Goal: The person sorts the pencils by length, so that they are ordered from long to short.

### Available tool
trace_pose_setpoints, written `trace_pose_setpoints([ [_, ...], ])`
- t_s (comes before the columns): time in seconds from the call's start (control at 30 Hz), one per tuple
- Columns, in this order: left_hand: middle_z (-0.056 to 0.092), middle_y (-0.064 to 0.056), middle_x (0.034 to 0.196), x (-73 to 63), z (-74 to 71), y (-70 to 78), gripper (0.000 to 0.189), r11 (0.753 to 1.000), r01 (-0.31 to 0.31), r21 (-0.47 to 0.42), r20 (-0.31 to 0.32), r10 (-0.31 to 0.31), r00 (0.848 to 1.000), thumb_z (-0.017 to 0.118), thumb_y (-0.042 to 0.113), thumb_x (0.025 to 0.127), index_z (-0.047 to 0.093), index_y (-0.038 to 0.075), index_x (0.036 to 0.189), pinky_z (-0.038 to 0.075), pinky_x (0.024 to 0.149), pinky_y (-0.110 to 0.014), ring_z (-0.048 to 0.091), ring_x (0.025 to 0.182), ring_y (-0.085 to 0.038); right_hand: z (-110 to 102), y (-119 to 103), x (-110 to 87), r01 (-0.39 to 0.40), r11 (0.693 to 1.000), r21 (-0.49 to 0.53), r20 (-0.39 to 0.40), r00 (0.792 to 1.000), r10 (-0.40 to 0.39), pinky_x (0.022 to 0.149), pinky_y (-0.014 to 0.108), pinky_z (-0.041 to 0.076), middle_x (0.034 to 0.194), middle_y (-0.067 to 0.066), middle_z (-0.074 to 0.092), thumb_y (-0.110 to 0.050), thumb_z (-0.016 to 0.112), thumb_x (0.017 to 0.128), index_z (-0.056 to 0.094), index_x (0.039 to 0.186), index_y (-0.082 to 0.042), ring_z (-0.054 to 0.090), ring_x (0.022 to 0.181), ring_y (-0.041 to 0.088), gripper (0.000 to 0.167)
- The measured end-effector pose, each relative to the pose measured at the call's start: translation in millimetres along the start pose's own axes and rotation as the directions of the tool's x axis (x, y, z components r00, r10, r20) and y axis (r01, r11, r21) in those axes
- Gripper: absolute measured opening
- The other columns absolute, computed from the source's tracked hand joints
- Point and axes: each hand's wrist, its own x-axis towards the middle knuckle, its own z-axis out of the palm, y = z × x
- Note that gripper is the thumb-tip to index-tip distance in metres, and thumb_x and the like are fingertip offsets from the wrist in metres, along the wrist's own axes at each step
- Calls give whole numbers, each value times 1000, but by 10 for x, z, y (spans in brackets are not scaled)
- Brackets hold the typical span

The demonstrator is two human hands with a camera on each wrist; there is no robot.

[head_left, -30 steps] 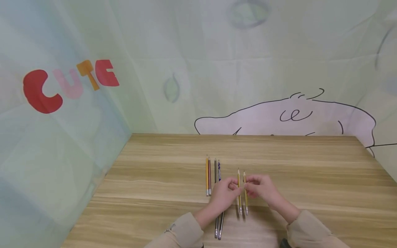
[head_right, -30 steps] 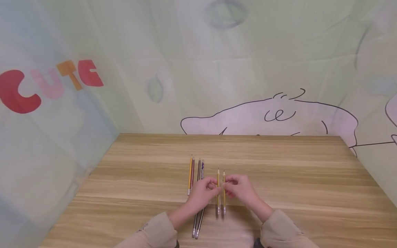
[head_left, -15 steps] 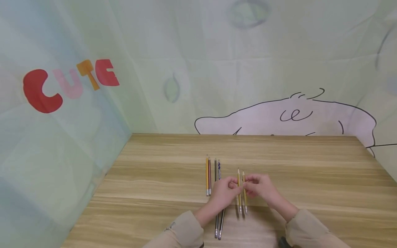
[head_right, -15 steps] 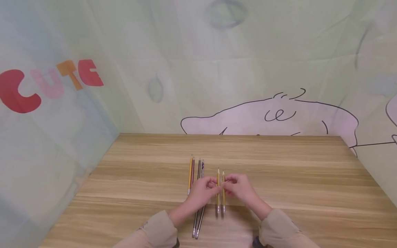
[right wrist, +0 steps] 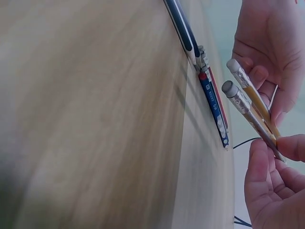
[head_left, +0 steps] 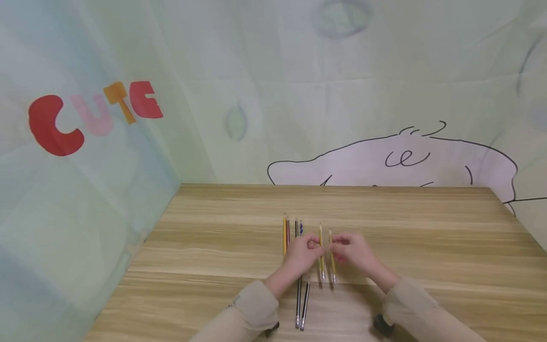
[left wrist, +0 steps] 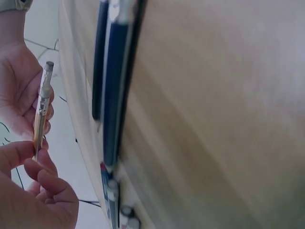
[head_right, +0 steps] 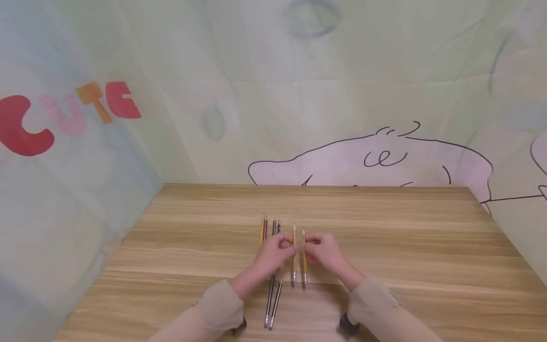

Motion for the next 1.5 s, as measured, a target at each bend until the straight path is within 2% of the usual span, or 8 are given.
trace_pose_setpoints([
  [0.2, 64, -1, 81, 120, -75, -26, 26, 1000, 26, 13, -20, -26, 999, 65, 19, 75, 61, 9, 99, 46, 56, -19, 55, 65, -9, 51, 30, 122, -6, 1000, 2, -3, 1000, 6, 56, 29, 50, 74, 17, 62, -3, 55, 80, 57, 100, 12, 53, 57, 12, 24],
  [0.47, 64, 0, 82, 253, -166, -74, 24, 988, 51, 146, -41, -46, 998, 65, 24, 77, 61, 12, 97, 44, 55, -19, 54, 63, -8, 97, 61, 238, -17, 1000, 0, 5, 1000, 17, 56, 28, 50, 72, 13, 59, -3, 54, 81, 56, 99, 11, 52, 58, 12, 23],
  [0.7, 58, 4, 71, 326, -170, -103, 22, 973, 70, 219, -38, -63, 997, 64, 25, 77, 60, 13, 95, 40, 49, -20, 50, 56, -9, 140, 40, 321, -35, 999, 6, -3, 999, 35, 56, 26, 50, 71, 12, 59, -2, 55, 81, 57, 100, 10, 53, 57, 12, 23],
  [0.93, 55, 4, 64, 335, -147, -115, 21, 965, 81, 251, -42, -73, 996, 63, 27, 78, 61, 13, 93, 38, 45, -19, 47, 51, -8, 177, 27, 394, -67, 998, -8, -26, 997, 67, 55, 26, 50, 70, 11, 59, -1, 54, 81, 56, 101, 10, 52, 57, 13, 23],
  [1.2, 62, 1, 78, 305, -150, -113, 21, 957, 83, 277, -47, -73, 996, 64, 25, 77, 62, 12, 93, 41, 52, -20, 50, 58, -9, 208, 32, 432, -94, 996, -2, -39, 995, 94, 53, 26, 50, 69, 12, 59, -1, 54, 81, 55, 102, 10, 52, 55, 12, 23],
  [1.5, 54, 4, 60, 308, -128, -126, 10, 951, 71, 302, -42, -61, 997, 63, 24, 77, 61, 14, 77, 38, 45, -20, 47, 50, -10, 219, 47, 454, -117, 993, 2, -43, 992, 117, 54, 24, 50, 71, 13, 60, -2, 55, 81, 56, 102, 8, 52, 56, 13, 24],
])
